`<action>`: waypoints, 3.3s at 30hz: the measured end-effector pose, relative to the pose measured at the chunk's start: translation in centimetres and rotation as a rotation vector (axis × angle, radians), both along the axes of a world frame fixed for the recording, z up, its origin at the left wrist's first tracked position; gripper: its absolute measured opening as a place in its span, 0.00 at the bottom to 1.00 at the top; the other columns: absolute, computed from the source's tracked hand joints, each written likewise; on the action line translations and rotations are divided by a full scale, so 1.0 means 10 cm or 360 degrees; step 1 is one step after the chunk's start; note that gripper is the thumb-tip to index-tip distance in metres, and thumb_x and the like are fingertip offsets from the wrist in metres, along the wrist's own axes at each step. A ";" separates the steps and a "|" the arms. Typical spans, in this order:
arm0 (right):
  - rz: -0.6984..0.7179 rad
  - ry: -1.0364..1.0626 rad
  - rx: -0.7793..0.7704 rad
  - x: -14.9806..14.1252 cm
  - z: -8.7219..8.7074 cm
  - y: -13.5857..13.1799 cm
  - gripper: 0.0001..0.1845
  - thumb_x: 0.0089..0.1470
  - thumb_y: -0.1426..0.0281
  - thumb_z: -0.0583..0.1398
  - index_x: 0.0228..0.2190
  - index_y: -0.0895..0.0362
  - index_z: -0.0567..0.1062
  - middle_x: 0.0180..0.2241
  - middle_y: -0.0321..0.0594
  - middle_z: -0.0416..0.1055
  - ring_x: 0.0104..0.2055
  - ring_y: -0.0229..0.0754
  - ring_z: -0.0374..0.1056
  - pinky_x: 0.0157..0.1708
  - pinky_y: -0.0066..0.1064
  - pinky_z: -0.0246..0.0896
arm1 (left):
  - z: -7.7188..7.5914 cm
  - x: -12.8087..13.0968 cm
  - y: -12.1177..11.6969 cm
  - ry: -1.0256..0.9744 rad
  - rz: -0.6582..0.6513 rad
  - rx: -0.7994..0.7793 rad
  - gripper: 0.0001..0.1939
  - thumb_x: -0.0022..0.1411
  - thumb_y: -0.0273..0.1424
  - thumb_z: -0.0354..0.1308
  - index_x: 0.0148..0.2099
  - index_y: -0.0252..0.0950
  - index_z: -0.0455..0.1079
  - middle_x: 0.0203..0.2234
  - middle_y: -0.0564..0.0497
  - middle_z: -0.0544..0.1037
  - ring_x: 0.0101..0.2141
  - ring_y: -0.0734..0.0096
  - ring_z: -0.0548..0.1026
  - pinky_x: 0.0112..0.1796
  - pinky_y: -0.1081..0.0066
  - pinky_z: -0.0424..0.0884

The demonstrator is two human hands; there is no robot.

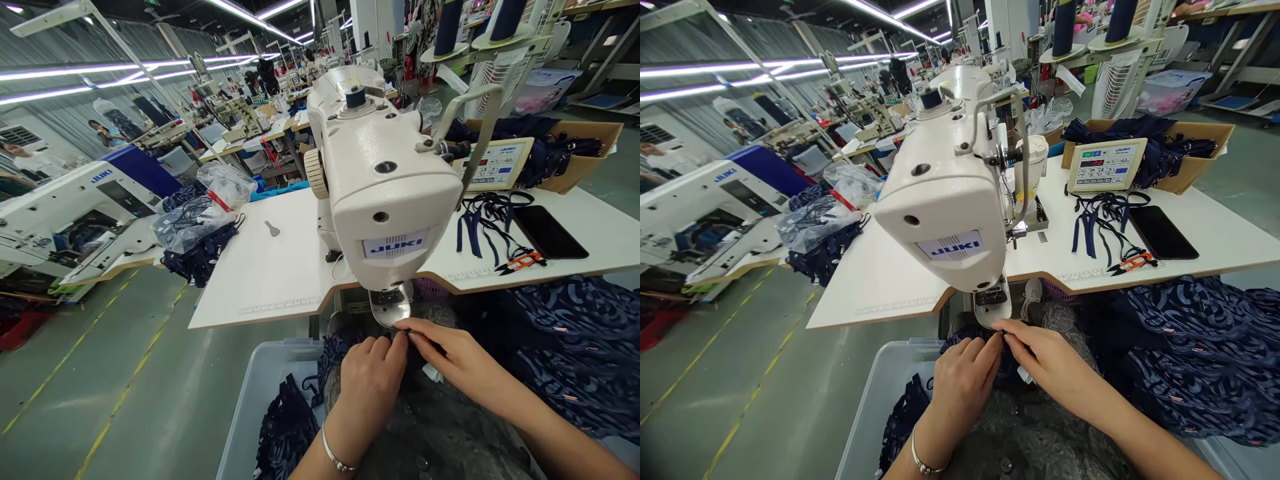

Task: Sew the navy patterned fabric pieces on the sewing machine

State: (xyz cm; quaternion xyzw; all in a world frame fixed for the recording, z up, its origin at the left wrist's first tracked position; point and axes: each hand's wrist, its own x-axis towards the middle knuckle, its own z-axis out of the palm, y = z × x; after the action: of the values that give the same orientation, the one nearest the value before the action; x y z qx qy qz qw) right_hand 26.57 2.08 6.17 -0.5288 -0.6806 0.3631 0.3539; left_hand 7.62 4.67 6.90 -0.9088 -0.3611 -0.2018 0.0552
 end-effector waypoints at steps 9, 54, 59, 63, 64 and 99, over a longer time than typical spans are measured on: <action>-0.0489 0.0135 0.0286 -0.07 -0.02 0.06 0.09 0.66 0.66 0.52 0.36 0.53 0.71 0.35 0.40 0.69 0.37 0.41 0.68 0.35 0.30 0.67 | -0.05 0.08 -0.01 -0.0221 -0.0035 -0.0079 0.13 0.70 0.27 0.51 0.55 0.34 0.63 0.23 0.55 0.73 0.23 0.72 0.71 0.23 0.70 0.61; -0.0380 0.1058 -0.0225 -0.21 -0.48 -0.02 0.16 0.59 0.55 0.60 0.33 0.55 0.79 0.36 0.40 0.72 0.42 0.44 0.70 0.44 0.34 0.67 | -0.12 0.08 0.03 -0.0612 0.0053 -0.0946 0.03 0.63 0.24 0.57 0.36 0.35 0.71 0.26 0.54 0.72 0.25 0.75 0.69 0.26 0.76 0.61; -0.0413 0.0745 0.0017 -0.14 -0.43 -0.05 0.08 0.55 0.61 0.65 0.32 0.53 0.80 0.34 0.39 0.75 0.38 0.44 0.71 0.39 0.33 0.69 | -0.10 0.07 -0.02 -0.0398 0.0004 -0.0523 0.07 0.69 0.27 0.51 0.37 0.36 0.68 0.25 0.53 0.69 0.26 0.71 0.69 0.25 0.72 0.60; -0.0494 0.0806 0.0326 -0.19 -0.49 -0.10 0.04 0.57 0.69 0.63 0.30 0.50 0.79 0.32 0.36 0.75 0.34 0.42 0.72 0.34 0.30 0.70 | -0.03 0.08 -0.07 -0.0279 -0.0024 -0.0286 0.07 0.70 0.27 0.48 0.42 0.35 0.67 0.27 0.52 0.70 0.27 0.70 0.68 0.25 0.71 0.61; -0.0503 0.0831 0.0382 -0.21 -0.51 -0.11 0.06 0.58 0.71 0.62 0.30 0.50 0.79 0.32 0.36 0.75 0.34 0.42 0.72 0.34 0.31 0.70 | -0.02 0.09 -0.08 -0.0268 -0.0039 -0.0247 0.07 0.70 0.27 0.48 0.44 0.34 0.67 0.27 0.52 0.71 0.27 0.70 0.68 0.26 0.70 0.62; -0.0539 0.0289 0.0046 -0.20 -0.16 0.49 0.06 0.60 0.63 0.55 0.37 0.52 0.67 0.33 0.37 0.62 0.33 0.44 0.61 0.35 0.36 0.62 | -0.05 0.03 0.41 -0.0426 -0.0228 0.0064 0.11 0.69 0.24 0.51 0.52 0.34 0.67 0.45 0.46 0.77 0.46 0.64 0.72 0.49 0.62 0.66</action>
State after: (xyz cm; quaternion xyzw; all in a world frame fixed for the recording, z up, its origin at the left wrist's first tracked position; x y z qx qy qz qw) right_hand 24.54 6.93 4.59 -0.5958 -0.5522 0.3348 0.4775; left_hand 7.89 8.76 6.37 -0.8959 -0.2953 -0.3317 0.0101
